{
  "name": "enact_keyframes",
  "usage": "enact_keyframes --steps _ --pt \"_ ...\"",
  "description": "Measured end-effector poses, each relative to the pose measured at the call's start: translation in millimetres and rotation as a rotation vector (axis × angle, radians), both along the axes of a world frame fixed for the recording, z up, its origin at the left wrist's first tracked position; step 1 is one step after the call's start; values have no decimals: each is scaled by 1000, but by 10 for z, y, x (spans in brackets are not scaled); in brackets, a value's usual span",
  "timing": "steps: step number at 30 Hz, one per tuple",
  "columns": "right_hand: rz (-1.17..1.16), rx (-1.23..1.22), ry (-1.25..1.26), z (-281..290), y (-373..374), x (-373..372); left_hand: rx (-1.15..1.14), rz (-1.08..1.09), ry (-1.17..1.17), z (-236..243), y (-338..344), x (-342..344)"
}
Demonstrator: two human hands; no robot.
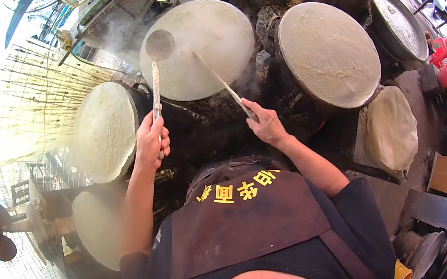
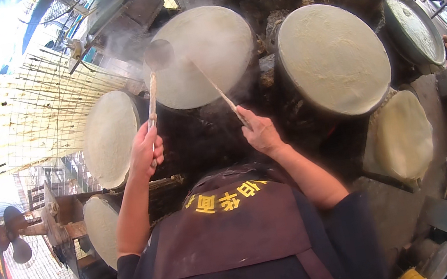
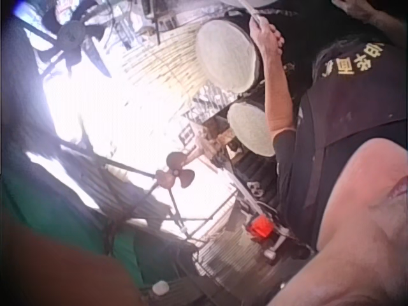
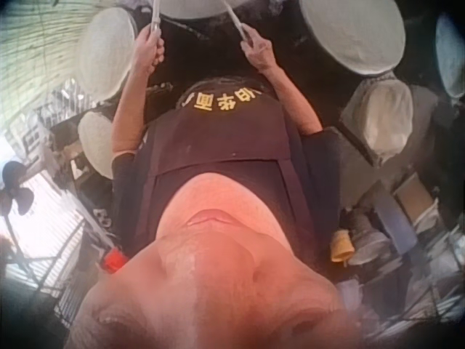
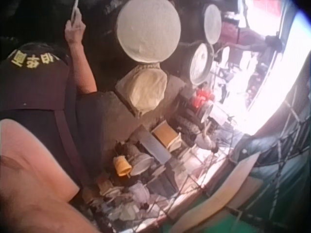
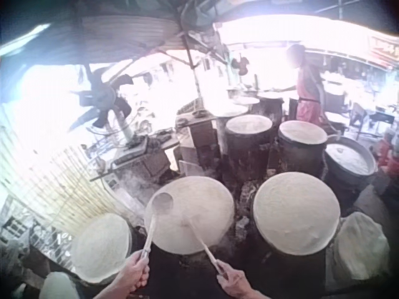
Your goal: The person ladles batter onto hot cylindrical griddles, spreads it into thin circular crepes, and removes the cooked crepes with a spatula. The crepes are stacked on a tray beside the cooking station.
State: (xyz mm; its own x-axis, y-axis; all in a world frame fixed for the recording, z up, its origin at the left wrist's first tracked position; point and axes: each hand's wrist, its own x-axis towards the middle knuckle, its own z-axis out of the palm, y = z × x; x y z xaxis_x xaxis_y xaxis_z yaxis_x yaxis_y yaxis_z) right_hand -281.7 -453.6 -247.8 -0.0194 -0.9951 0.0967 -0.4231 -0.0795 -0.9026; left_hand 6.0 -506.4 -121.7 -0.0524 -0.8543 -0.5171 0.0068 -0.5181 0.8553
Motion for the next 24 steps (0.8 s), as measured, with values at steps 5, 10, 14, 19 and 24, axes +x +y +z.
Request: enact_keyframes --steps 5,10,14,19,24 --pt "-134 372 -452 69 212 230 -80 -135 -270 13 -153 -157" --pt "24 497 -579 -86 399 575 71 -156 89 159 210 -643" --pt "132 43 -85 -249 429 443 343 149 605 145 437 -946" --pt "-69 -89 26 -2 490 -54 515 163 1343 552 493 -43" --pt "25 44 364 76 365 -141 303 244 1067 658 1024 14"
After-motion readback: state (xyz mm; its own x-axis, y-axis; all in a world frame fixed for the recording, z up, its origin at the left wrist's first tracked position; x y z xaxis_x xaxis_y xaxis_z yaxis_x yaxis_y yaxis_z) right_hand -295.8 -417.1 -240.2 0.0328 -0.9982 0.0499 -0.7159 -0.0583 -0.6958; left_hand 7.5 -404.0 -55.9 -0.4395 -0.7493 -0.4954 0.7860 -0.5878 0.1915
